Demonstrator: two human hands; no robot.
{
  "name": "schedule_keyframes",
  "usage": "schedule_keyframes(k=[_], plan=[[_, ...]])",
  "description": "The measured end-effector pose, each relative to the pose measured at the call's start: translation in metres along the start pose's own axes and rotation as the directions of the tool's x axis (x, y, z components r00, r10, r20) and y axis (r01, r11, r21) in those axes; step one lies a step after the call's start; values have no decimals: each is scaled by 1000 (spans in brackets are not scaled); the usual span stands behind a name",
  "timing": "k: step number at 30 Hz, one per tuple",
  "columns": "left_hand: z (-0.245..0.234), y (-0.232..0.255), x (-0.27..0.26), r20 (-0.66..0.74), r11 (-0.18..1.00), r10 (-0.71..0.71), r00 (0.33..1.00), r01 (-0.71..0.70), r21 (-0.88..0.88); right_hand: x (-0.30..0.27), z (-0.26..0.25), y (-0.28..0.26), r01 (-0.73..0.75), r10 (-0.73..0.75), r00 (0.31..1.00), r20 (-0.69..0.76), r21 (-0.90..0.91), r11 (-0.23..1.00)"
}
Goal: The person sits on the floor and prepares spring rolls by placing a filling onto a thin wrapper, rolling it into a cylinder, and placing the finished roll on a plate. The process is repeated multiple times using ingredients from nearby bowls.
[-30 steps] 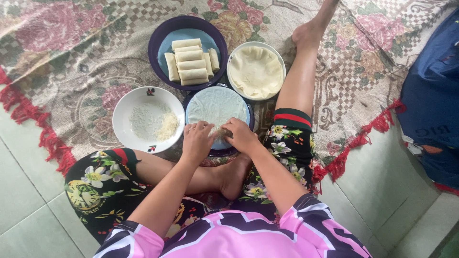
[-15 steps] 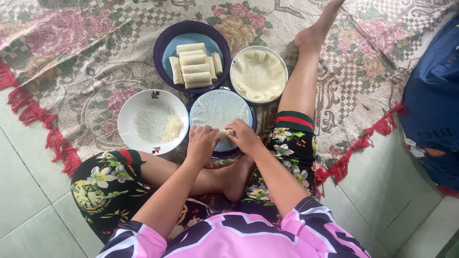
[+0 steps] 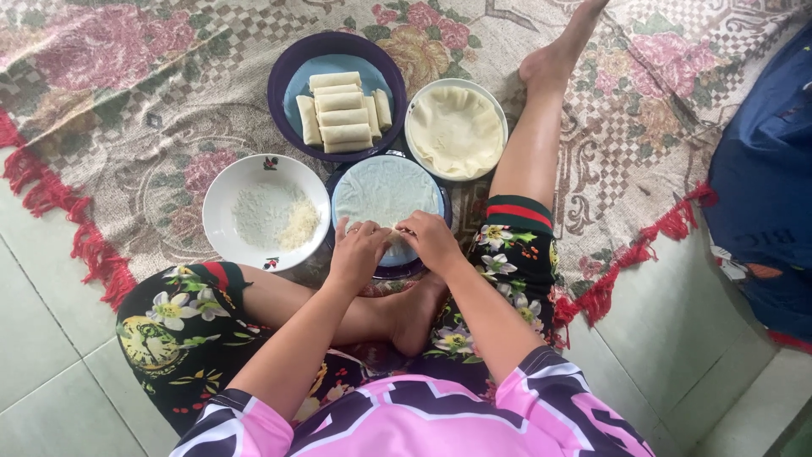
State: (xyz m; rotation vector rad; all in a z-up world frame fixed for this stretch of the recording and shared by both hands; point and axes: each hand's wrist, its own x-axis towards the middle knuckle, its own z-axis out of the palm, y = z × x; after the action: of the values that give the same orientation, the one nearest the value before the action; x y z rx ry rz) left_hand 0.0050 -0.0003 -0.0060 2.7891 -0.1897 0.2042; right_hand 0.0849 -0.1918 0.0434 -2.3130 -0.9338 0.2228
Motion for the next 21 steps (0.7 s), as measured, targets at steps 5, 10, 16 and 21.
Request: schedule_keyframes(k=[5, 10, 16, 21], plan=[[-15, 5, 3, -68, 1000, -16, 998, 16, -9, 0, -5, -15, -9, 6, 998, -65, -46, 999], [-48, 1, 10, -80, 994, -84, 993, 78, -78, 0, 0, -12, -9, -7, 988, -156, -100, 995], [-109, -49, -1, 12, 853, -382, 924, 358, -379, 20, 42, -9, 117, -133, 955, -266, -76, 990], [-111, -121, -29, 231, 776, -626, 745, 623, 95, 66, 71, -72, 368, -352, 930, -108, 287, 885]])
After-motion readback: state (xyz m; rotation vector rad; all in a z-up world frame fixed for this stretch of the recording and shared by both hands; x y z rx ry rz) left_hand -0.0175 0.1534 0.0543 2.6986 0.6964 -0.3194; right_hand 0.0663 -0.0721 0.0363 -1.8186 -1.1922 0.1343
